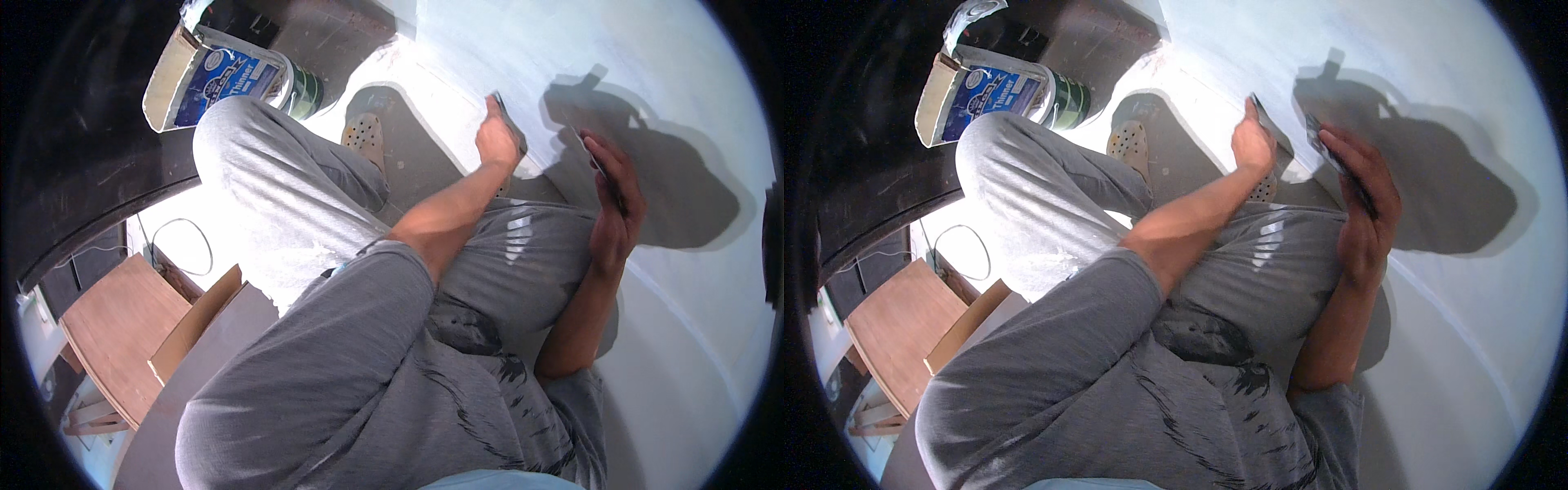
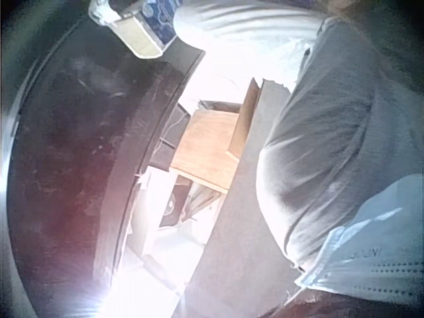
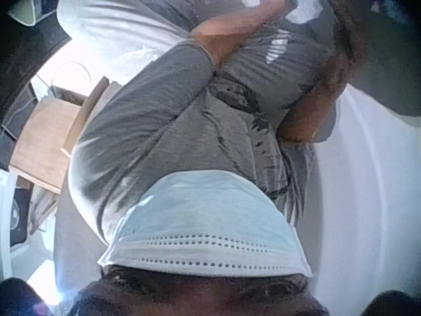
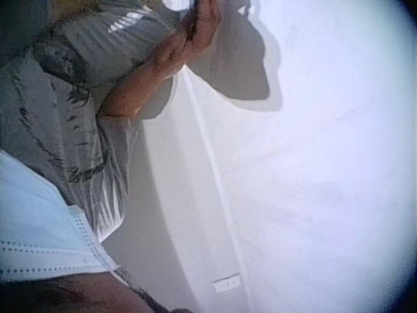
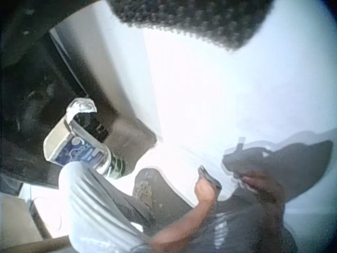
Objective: The person sits on the floor and uses a putty knife to scoop white wall compound from a bucket. They apply the compound to a section of the wall near the floor, smoothing it out with the tool. The person repeatedly scoops and applies the material to the same area.
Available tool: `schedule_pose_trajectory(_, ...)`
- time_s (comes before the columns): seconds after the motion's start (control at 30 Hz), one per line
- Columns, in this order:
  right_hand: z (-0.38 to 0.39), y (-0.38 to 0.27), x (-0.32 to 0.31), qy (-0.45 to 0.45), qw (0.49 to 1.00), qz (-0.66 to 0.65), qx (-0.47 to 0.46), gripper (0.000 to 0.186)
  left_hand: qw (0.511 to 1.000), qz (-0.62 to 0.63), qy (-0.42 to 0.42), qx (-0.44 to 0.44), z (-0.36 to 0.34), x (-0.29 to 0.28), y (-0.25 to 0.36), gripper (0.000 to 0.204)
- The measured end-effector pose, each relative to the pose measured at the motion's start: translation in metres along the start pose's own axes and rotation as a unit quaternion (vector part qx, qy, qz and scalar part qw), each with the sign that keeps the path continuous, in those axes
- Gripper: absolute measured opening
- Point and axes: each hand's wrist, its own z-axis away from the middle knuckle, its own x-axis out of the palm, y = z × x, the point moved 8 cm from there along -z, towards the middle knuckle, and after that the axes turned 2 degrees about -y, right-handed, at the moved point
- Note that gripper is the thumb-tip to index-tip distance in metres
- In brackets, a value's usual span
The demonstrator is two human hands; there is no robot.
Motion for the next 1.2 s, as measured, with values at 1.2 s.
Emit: schedule_pose_trajectory(1.2, 0.0, 0.007, 0.001, 0.006, 0.997, 0.066, 0.046, 0.045, 0.987, 0.008, 0.152, -0.051, -0.149, -0.065, -0.08, 0.052)
